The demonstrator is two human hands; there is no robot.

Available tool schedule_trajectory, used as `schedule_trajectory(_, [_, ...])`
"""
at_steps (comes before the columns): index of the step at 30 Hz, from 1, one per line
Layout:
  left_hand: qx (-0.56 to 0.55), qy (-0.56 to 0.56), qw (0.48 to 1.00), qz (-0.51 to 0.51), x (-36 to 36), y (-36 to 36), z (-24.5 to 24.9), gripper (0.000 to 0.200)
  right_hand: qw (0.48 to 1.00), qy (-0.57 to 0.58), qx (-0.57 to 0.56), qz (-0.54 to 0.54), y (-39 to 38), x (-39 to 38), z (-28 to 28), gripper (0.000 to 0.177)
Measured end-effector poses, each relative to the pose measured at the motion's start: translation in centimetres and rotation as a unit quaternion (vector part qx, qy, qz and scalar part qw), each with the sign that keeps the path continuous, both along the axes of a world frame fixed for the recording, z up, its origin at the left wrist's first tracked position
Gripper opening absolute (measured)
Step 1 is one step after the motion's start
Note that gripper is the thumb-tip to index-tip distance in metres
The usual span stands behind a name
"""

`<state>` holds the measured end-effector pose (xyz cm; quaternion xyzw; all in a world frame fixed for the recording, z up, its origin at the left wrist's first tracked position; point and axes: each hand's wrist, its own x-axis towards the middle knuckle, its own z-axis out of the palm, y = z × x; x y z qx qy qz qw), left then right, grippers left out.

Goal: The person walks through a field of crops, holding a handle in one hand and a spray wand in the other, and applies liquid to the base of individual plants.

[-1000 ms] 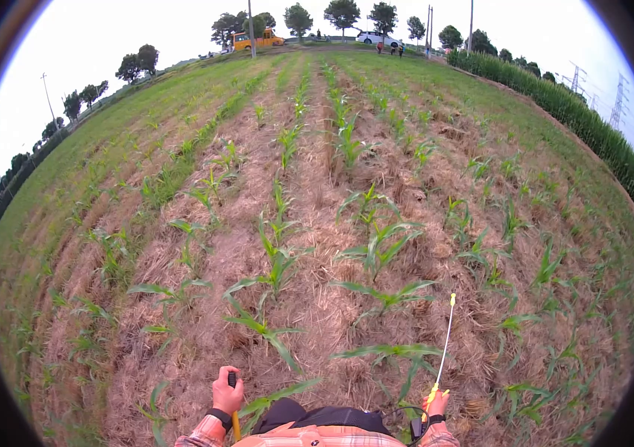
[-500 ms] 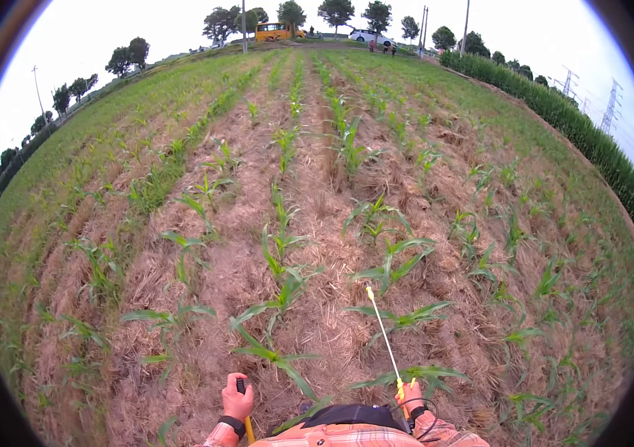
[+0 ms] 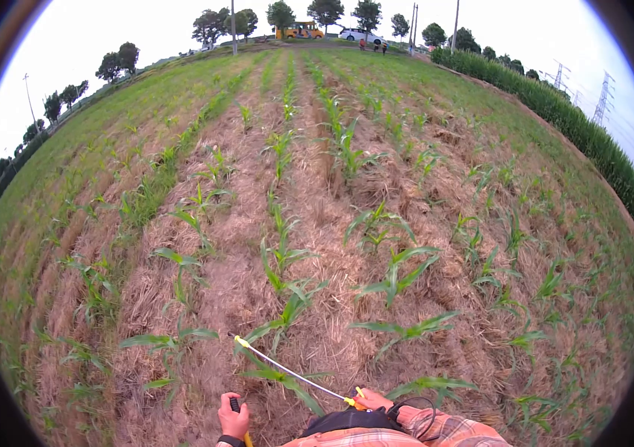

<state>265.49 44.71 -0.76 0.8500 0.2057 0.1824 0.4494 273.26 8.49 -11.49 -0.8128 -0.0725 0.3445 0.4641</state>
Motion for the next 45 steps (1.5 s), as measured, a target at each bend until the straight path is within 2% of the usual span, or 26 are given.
schedule_trajectory(1, [-0.026, 0.006, 1.000, 0.013, 0.2, -0.3, 0.6, 0.020, 1.000, 0.025, 0.016, 0.010, 0.0, 0.7, -0.8, 0.037])
schedule_trajectory(5, [0.014, -0.019, 1.000, 0.013, 2.2, -0.8, 1.4, 0.021, 1.000, -0.004, 0.016, 0.010, -0.7, 3.7, -2.3, 0.038])
schedule_trajectory(7, [0.025, 0.000, 0.999, 0.032, 3.6, -1.9, 3.0, 0.020, 0.998, 0.034, -0.005, -0.049, -1.8, 5.2, -3.7, 0.034])
schedule_trajectory(8, [0.032, 0.021, 0.999, 0.020, 4.5, -2.4, 3.5, 0.020, 0.996, 0.036, 0.021, -0.082, -2.0, 5.8, 0.5, 0.033])
schedule_trajectory(9, [0.011, 0.010, 1.000, 0.021, 5.3, -2.9, 3.8, 0.020, 0.985, 0.079, 0.071, -0.134, -3.0, 6.3, -3.3, 0.030])
schedule_trajectory(10, [-0.011, -0.007, 1.000, 0.023, 6.3, -3.5, 4.1, 0.020, 0.990, 0.038, 0.035, -0.132, -3.7, 7.1, -0.1, 0.027])
schedule_trajectory(13, [0.041, -0.024, 0.999, 0.000, 9.3, -5.0, 4.9, 0.020, 0.966, 0.109, 0.071, -0.224, -6.6, 9.5, -1.0, 0.022])
schedule_trajectory(14, [0.044, -0.013, 0.999, -0.009, 10.1, -5.6, 5.1, 0.020, 0.956, 0.120, 0.051, -0.263, -7.4, 10.1, 1.9, 0.023])
schedule_trajectory(16, [0.064, -0.039, 0.997, -0.019, 12.0, -6.7, 5.4, 0.021, 0.940, 0.107, 0.052, -0.318, -9.6, 11.1, 0.9, 0.021])
schedule_trajectory(17, [0.035, -0.019, 0.999, -0.018, 12.8, -6.9, 5.2, 0.020, 0.932, 0.101, 0.055, -0.344, -10.8, 11.4, 0.6, 0.021])
schedule_trajectory(20, [0.037, -0.020, 0.999, -0.027, 15.1, -8.3, 5.6, 0.020, 0.898, 0.077, 0.076, -0.426, -14.1, 12.4, 0.8, 0.022])
schedule_trajectory(21, [0.002, 0.005, 1.000, -0.022, 15.5, -8.5, 5.4, 0.021, 0.883, 0.072, 0.089, -0.456, -15.2, 12.7, 1.3, 0.021])
schedule_trajectory(24, [0.004, 0.012, 1.000, -0.022, 17.1, -9.4, 5.6, 0.021, 0.827, 0.058, 0.160, -0.535, -18.5, 13.8, -0.3, 0.021])
schedule_trajectory(26, [0.019, 0.001, 0.999, -0.028, 18.1, -9.7, 5.9, 0.022, 0.810, 0.074, 0.168, -0.557, -20.6, 14.5, -0.2, 0.021])
schedule_trajectory(28, [0.013, 0.024, 0.999, -0.031, 19.0, -10.0, 6.6, 0.022, 0.805, 0.040, 0.137, -0.576, -21.8, 15.2, 0.3, 0.022])
schedule_trajectory(34, [0.023, -0.002, 0.998, -0.057, 22.9, -9.2, 5.8, 0.021, 0.738, 0.002, 0.137, -0.661, -23.4, 17.8, 0.3, 0.024])
schedule_trajectory(38, [0.007, -0.010, 0.998, -0.062, 26.8, -6.5, 4.2, 0.021, 0.737, 0.017, 0.120, -0.665, -21.2, 20.3, 0.8, 0.024])
schedule_trajectory(45, [-0.014, -0.005, 0.999, -0.031, 31.7, -1.7, 4.8, 0.022, 0.821, 0.035, 0.086, -0.563, -13.5, 28.6, 0.0, 0.023])
